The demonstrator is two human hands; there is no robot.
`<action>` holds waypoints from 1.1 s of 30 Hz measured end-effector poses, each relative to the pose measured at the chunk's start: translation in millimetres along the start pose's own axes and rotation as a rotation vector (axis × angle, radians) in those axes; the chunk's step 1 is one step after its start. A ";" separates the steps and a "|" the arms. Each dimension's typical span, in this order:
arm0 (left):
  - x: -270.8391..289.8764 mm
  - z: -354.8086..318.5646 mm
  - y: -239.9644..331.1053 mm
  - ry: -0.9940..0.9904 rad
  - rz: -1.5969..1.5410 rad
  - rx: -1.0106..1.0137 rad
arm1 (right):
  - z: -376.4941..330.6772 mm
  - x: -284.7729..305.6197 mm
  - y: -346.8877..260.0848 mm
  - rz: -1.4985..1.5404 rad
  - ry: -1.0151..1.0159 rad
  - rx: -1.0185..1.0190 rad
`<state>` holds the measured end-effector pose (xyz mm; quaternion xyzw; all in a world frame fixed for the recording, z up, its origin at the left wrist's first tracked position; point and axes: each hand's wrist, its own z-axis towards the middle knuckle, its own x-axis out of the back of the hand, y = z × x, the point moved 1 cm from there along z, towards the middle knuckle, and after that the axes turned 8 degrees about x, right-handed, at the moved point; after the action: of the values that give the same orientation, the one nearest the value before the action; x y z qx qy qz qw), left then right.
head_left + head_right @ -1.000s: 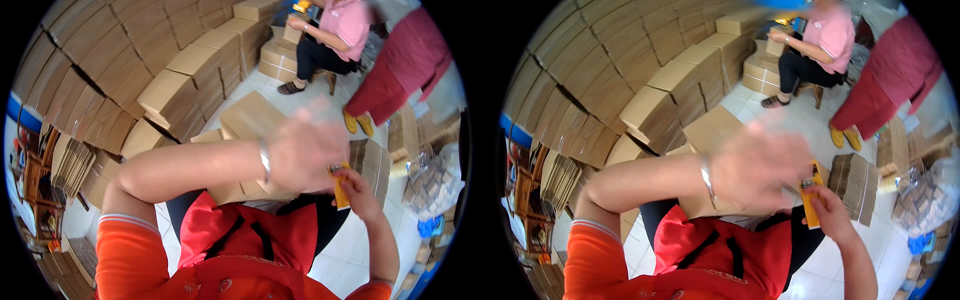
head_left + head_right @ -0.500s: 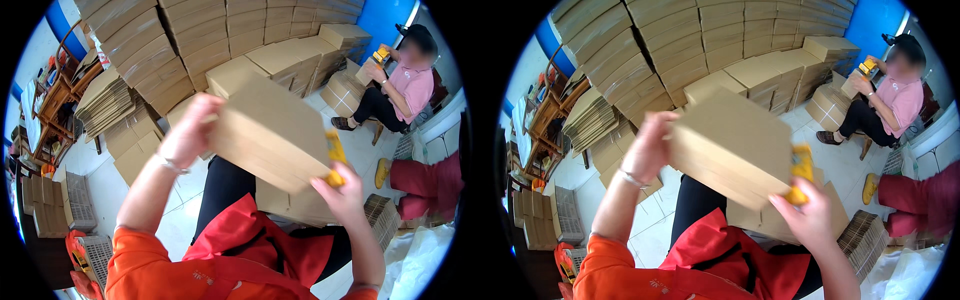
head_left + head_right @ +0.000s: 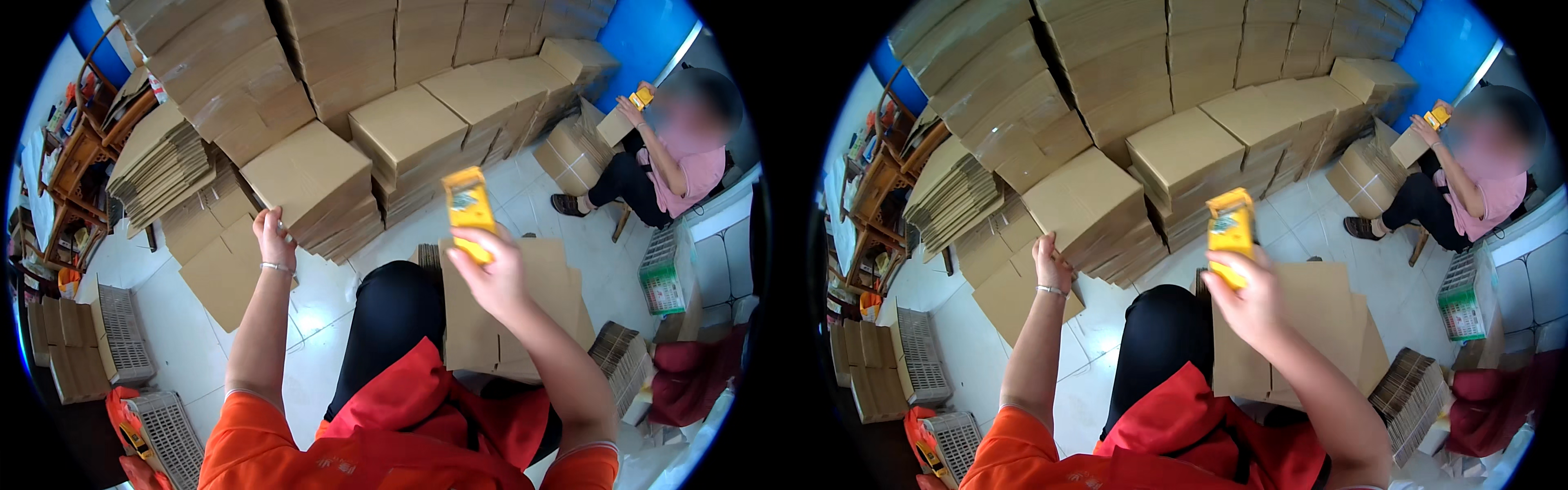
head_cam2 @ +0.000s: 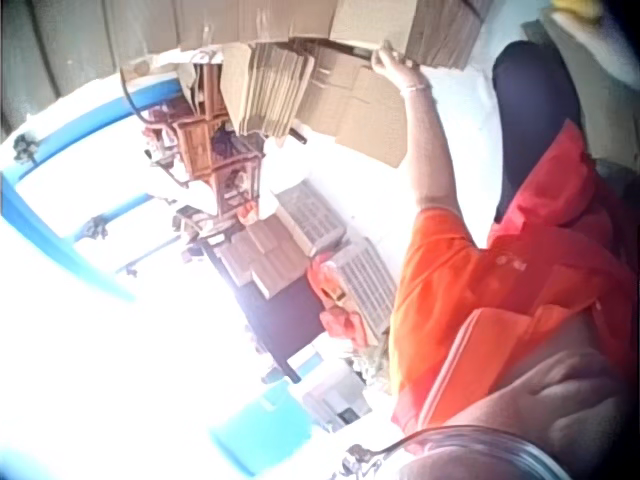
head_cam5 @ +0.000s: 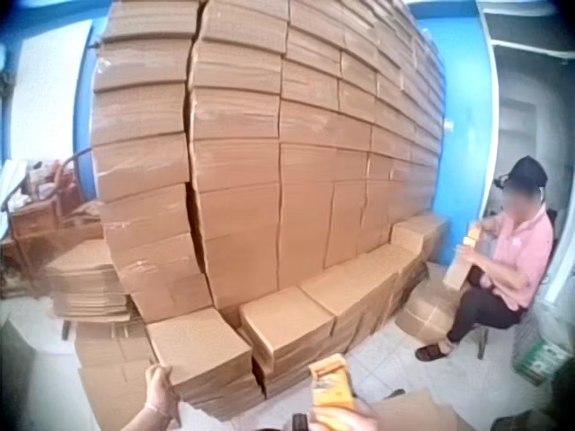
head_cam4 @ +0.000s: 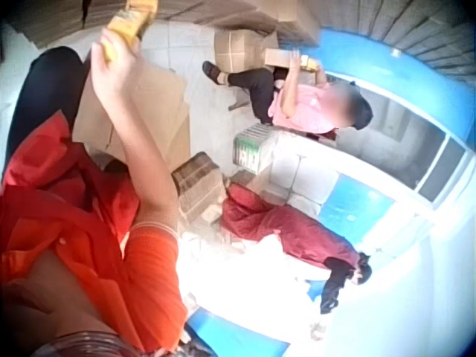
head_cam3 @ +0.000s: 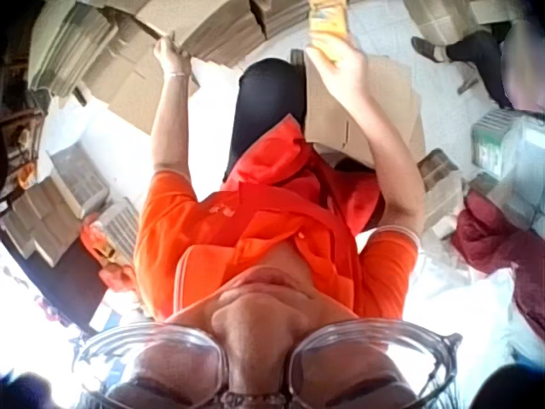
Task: The person sits on the floor and folds flat cardboard sheets into small boxes. They use a handheld tape dispenser to seal the seams and then stack the finished boxes. Another person works nearby doing similar tasks.
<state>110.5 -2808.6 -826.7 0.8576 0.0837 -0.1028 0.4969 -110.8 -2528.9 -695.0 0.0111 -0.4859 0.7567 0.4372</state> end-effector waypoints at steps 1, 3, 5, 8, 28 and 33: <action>-10.0 -2.2 -1.5 0.027 0.014 0.005 | -16.2 14.8 -0.9 0.117 -0.002 -0.233; -13.2 4.9 -2.9 0.016 0.000 0.018 | -39.7 45.2 -16.9 0.077 0.106 -0.406; -8.5 11.5 -4.0 -0.021 -0.020 0.022 | -69.4 70.0 -24.1 0.052 0.233 -0.556; 17.3 33.4 -9.1 -0.186 -0.112 0.018 | -116.4 101.2 -23.3 0.018 0.381 -0.570; -29.5 44.3 -14.3 -0.145 -0.107 -0.073 | -164.8 110.8 -27.0 0.058 0.546 -0.618; -47.1 42.8 -32.1 -0.054 -0.129 -0.132 | -168.8 112.6 -27.5 0.026 0.588 -0.624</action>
<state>53.1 -2832.0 -862.0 0.8128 0.1316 -0.1520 0.5468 -92.9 -2325.8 -714.3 -0.3441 -0.5463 0.5499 0.5298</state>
